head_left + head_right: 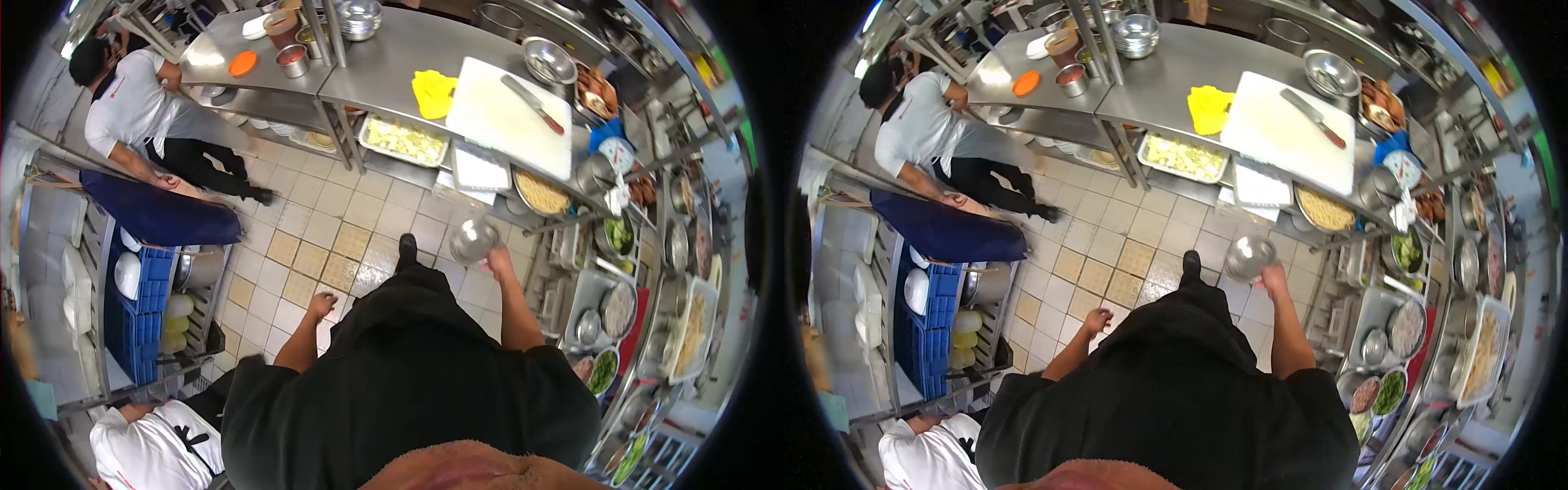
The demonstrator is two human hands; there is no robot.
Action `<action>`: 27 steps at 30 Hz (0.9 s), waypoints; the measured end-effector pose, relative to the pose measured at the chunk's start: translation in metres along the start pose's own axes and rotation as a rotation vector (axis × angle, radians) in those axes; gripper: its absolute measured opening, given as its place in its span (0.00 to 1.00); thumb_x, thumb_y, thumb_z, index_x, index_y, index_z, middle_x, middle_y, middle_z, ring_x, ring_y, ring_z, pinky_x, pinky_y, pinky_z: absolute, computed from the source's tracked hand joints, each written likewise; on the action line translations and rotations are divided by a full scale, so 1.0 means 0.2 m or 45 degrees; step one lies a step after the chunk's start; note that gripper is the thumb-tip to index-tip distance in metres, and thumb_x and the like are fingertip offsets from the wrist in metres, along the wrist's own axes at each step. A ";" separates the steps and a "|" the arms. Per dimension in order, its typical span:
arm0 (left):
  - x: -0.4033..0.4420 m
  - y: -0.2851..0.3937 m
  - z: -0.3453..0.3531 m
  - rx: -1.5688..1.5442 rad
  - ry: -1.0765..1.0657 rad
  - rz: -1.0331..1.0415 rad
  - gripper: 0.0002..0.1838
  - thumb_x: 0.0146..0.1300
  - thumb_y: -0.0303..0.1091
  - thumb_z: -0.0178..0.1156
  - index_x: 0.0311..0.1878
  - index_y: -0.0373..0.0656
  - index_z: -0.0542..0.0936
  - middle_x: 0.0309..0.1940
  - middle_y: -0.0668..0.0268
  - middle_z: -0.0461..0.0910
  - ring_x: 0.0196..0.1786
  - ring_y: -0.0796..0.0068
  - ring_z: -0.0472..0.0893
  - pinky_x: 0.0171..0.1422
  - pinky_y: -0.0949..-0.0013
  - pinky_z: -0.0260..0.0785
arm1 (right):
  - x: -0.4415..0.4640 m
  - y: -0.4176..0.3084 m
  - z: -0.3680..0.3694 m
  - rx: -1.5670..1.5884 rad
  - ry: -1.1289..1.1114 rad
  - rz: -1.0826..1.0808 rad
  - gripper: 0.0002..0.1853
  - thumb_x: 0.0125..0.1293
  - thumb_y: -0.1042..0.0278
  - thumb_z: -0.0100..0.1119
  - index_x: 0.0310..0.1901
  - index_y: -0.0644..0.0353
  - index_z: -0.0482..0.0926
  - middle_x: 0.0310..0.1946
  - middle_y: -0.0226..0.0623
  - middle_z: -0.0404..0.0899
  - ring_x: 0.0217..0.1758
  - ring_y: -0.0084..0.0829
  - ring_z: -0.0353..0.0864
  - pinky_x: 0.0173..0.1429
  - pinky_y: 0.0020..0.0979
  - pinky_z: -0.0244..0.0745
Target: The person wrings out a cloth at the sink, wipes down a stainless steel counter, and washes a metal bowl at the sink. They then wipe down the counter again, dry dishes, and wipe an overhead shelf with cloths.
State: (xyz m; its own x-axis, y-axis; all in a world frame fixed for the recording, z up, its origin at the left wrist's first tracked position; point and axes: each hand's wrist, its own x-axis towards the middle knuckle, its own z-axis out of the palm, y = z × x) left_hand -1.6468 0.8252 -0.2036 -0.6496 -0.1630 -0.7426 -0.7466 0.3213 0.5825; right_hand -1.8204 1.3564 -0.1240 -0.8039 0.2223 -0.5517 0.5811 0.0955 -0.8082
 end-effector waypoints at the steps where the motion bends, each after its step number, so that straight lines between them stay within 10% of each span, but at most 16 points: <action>1: 0.07 -0.18 -0.08 0.721 -0.072 0.413 0.17 0.61 0.41 0.59 0.46 0.36 0.79 0.34 0.56 0.82 0.32 0.65 0.82 0.35 0.64 0.74 | 0.07 -0.26 0.11 0.151 -0.146 0.004 0.13 0.55 0.76 0.55 0.42 0.69 0.71 0.28 0.35 0.72 0.22 0.26 0.72 0.23 0.35 0.81; 2: 0.12 -0.31 -0.14 1.448 -0.151 0.812 0.16 0.61 0.41 0.59 0.44 0.38 0.80 0.32 0.58 0.82 0.33 0.64 0.83 0.34 0.62 0.74 | 0.13 -0.48 0.21 0.301 -0.293 0.016 0.12 0.55 0.77 0.55 0.41 0.69 0.70 0.27 0.32 0.71 0.21 0.25 0.71 0.25 0.35 0.81; 5: -0.21 -0.14 -0.16 0.347 0.035 -0.164 0.11 0.62 0.39 0.56 0.39 0.41 0.79 0.30 0.61 0.79 0.33 0.62 0.83 0.31 0.58 0.72 | 0.35 -1.00 0.53 0.501 -0.507 0.018 0.10 0.57 0.76 0.57 0.40 0.67 0.70 0.25 0.30 0.67 0.22 0.25 0.69 0.32 0.38 0.82; 12: -0.31 0.09 -0.09 -0.652 0.559 -0.469 0.14 0.60 0.39 0.55 0.45 0.41 0.78 0.32 0.65 0.77 0.33 0.65 0.82 0.29 0.58 0.70 | 0.95 -1.60 1.24 0.636 -0.630 0.018 0.12 0.59 0.75 0.57 0.45 0.64 0.71 0.33 0.39 0.72 0.31 0.34 0.77 0.40 0.41 0.81; 15: -0.11 -0.19 0.02 0.536 0.311 0.329 0.15 0.57 0.36 0.57 0.45 0.40 0.79 0.35 0.62 0.79 0.34 0.64 0.82 0.32 0.59 0.73 | 1.18 -1.69 1.47 0.711 -0.646 0.011 0.17 0.61 0.69 0.58 0.50 0.65 0.70 0.43 0.45 0.74 0.39 0.38 0.80 0.46 0.40 0.80; 18: -0.02 -0.11 0.25 -0.602 0.244 -0.269 0.16 0.53 0.29 0.55 0.46 0.40 0.81 0.38 0.59 0.81 0.36 0.66 0.82 0.36 0.65 0.76 | 1.30 -1.72 1.58 0.774 -0.698 0.066 0.20 0.62 0.68 0.58 0.55 0.65 0.68 0.47 0.47 0.75 0.40 0.39 0.80 0.48 0.40 0.79; 19: -0.03 -0.06 0.24 -0.034 0.069 -0.129 0.17 0.52 0.29 0.56 0.48 0.42 0.81 0.39 0.59 0.82 0.37 0.66 0.83 0.38 0.65 0.76 | 1.32 -1.71 1.60 0.785 -0.717 0.107 0.21 0.63 0.68 0.58 0.56 0.65 0.67 0.48 0.47 0.75 0.40 0.39 0.80 0.49 0.40 0.79; 20: -0.02 -0.04 0.23 0.522 -0.025 0.063 0.20 0.51 0.30 0.56 0.49 0.43 0.81 0.39 0.59 0.82 0.39 0.67 0.83 0.40 0.66 0.76 | 1.28 -1.71 1.58 0.660 -0.660 0.035 0.20 0.62 0.69 0.58 0.56 0.64 0.69 0.50 0.47 0.75 0.42 0.39 0.80 0.49 0.40 0.78; 21: -0.03 -0.02 0.24 -0.515 -0.049 -0.429 0.22 0.47 0.37 0.60 0.48 0.44 0.81 0.40 0.61 0.83 0.44 0.66 0.83 0.47 0.64 0.76 | 1.24 -1.69 1.55 0.536 -0.596 -0.037 0.19 0.62 0.69 0.57 0.55 0.63 0.71 0.51 0.47 0.74 0.44 0.39 0.80 0.50 0.40 0.77; 25: 0.18 -0.13 0.08 0.787 0.184 0.518 0.17 0.52 0.38 0.64 0.45 0.42 0.81 0.34 0.61 0.83 0.38 0.66 0.81 0.43 0.62 0.73 | 1.39 -1.60 1.36 -0.392 0.007 -0.914 0.17 0.55 0.68 0.61 0.48 0.60 0.79 0.56 0.47 0.72 0.53 0.41 0.76 0.53 0.45 0.73; 27: 0.32 -0.15 -0.05 0.409 -0.050 0.067 0.17 0.53 0.37 0.63 0.46 0.43 0.81 0.36 0.59 0.83 0.40 0.65 0.81 0.45 0.62 0.73 | 1.25 -1.72 1.25 -0.967 0.273 -1.160 0.24 0.57 0.62 0.60 0.56 0.57 0.74 0.60 0.47 0.70 0.59 0.45 0.71 0.60 0.47 0.66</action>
State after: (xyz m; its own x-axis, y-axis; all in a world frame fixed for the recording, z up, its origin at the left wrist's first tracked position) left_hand -1.6680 0.7964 -0.2662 -0.6756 -0.1042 -0.7299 -0.6243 0.6075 0.4912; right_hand -2.2528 1.1355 -0.0351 -0.9623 -0.0736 0.2620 -0.2042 0.8318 -0.5162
